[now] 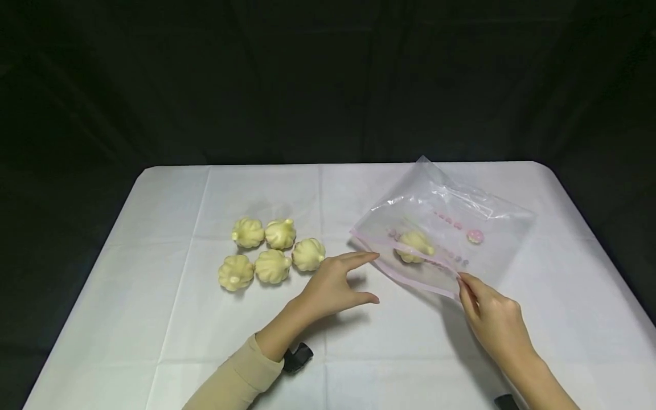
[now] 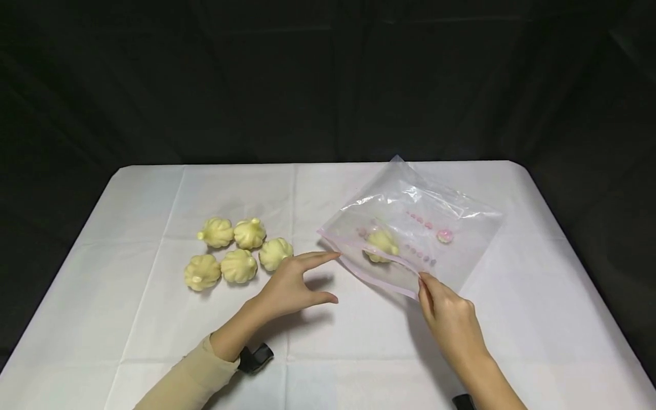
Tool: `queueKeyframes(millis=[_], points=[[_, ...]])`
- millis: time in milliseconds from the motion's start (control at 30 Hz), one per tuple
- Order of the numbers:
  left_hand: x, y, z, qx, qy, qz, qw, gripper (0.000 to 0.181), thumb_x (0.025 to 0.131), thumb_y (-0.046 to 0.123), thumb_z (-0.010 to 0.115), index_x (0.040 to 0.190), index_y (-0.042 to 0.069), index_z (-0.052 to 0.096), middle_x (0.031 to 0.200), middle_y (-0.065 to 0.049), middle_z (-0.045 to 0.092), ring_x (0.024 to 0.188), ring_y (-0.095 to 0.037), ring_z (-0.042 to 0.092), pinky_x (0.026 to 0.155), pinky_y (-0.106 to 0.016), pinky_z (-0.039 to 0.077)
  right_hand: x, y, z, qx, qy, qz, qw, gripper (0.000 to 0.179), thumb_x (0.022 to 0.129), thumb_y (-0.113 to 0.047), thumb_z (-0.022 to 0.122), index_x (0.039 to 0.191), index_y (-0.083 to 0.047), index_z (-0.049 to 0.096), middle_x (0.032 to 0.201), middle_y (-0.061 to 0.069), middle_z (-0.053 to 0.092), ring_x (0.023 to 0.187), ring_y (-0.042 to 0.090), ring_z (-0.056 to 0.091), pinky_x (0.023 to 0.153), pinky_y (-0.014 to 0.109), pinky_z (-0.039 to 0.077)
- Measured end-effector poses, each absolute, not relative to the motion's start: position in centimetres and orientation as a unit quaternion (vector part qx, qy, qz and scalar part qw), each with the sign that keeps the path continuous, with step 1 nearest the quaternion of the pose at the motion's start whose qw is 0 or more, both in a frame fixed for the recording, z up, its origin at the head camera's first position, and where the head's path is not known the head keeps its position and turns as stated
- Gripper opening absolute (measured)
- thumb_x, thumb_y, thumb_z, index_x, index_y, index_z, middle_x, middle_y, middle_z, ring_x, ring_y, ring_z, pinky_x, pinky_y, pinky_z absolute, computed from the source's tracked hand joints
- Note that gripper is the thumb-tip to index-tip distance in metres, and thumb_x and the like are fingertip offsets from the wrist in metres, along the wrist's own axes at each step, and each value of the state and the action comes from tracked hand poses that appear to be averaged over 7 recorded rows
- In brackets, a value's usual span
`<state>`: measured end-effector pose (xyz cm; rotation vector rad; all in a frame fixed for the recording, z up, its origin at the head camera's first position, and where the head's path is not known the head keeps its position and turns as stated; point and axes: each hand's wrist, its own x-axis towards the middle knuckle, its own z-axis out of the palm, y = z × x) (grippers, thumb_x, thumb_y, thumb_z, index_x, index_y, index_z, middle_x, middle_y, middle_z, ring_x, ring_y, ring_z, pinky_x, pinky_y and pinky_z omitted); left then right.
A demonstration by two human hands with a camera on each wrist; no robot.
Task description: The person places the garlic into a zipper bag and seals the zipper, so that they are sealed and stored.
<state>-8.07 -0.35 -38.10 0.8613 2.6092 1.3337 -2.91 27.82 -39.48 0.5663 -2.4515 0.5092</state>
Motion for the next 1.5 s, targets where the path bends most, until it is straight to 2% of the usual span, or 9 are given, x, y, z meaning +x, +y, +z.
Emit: queueKeyframes(millis=[233, 533, 700, 933, 1100, 1267, 1500], points=[[-7.7, -2.5, -38.2, 0.288, 0.845, 0.450, -0.006, 0.071, 0.067, 0.019, 0.089, 0.132, 0.008, 0.061, 0.125, -0.008, 0.065, 0.118, -0.024, 0.059, 0.101, -0.034, 0.045, -3.0, 27.9, -39.4, 0.214, -0.915, 0.191, 0.284, 0.019, 0.090, 0.002, 0.056, 0.095, 0.018, 0.064, 0.080, 0.031, 0.067, 0.065, 0.043, 0.068, 0.050, 0.041, 0.055], [-7.4, -4.8, -38.2, 0.261, 0.832, 0.490, -0.011, 0.077, 0.064, 0.017, 0.091, 0.133, 0.007, 0.060, 0.127, -0.010, 0.063, 0.118, -0.025, 0.059, 0.099, -0.037, 0.047, -3.1, 28.0, -39.2, 0.216, -0.915, 0.189, 0.282, 0.018, 0.089, 0.004, 0.057, 0.095, 0.019, 0.064, 0.079, 0.031, 0.067, 0.062, 0.043, 0.067, 0.049, 0.040, 0.054], [-7.2, -6.7, -37.8, 0.245, 0.823, 0.511, -0.036, 0.078, 0.061, 0.014, 0.092, 0.132, 0.006, 0.061, 0.128, -0.009, 0.063, 0.121, -0.025, 0.057, 0.104, -0.039, 0.043, -3.1, 27.9, -39.3, 0.217, -0.915, 0.189, 0.281, 0.017, 0.088, 0.005, 0.057, 0.095, 0.019, 0.064, 0.078, 0.031, 0.066, 0.062, 0.043, 0.067, 0.049, 0.040, 0.054], [-6.7, -9.7, -37.7, 0.219, 0.821, 0.522, -0.076, 0.077, 0.059, 0.005, 0.092, 0.129, -0.001, 0.061, 0.128, -0.013, 0.062, 0.122, -0.030, 0.055, 0.104, -0.040, 0.043, -3.2, 27.9, -39.3, 0.217, -0.915, 0.192, 0.280, 0.017, 0.088, 0.005, 0.058, 0.095, 0.019, 0.064, 0.078, 0.031, 0.067, 0.063, 0.043, 0.067, 0.049, 0.041, 0.054], [-6.3, -11.3, -37.9, 0.195, 0.827, 0.521, -0.088, 0.077, 0.058, 0.004, 0.092, 0.129, 0.002, 0.062, 0.126, -0.012, 0.064, 0.122, -0.027, 0.056, 0.105, -0.040, 0.042, -3.2, 28.0, -39.2, 0.219, -0.915, 0.189, 0.280, 0.019, 0.090, 0.003, 0.056, 0.095, 0.019, 0.064, 0.078, 0.031, 0.067, 0.062, 0.042, 0.067, 0.049, 0.040, 0.054], [-6.0, -12.5, -38.1, 0.167, 0.837, 0.511, -0.105, 0.077, 0.056, 0.002, 0.093, 0.127, 0.000, 0.063, 0.126, -0.014, 0.063, 0.121, -0.032, 0.056, 0.104, -0.046, 0.041, -3.2, 28.0, -39.2, 0.219, -0.915, 0.188, 0.281, 0.020, 0.090, 0.001, 0.056, 0.095, 0.019, 0.064, 0.077, 0.030, 0.067, 0.062, 0.042, 0.067, 0.048, 0.040, 0.054], [-5.6, -14.0, -38.6, 0.140, 0.846, 0.503, -0.110, 0.079, 0.056, -0.001, 0.092, 0.128, 0.000, 0.062, 0.129, -0.012, 0.061, 0.122, -0.031, 0.055, 0.104, -0.042, 0.041, -3.2, 28.1, -39.3, 0.220, -0.915, 0.190, 0.280, 0.021, 0.092, 0.000, 0.055, 0.094, 0.019, 0.064, 0.078, 0.030, 0.067, 0.062, 0.042, 0.067, 0.049, 0.040, 0.054]])
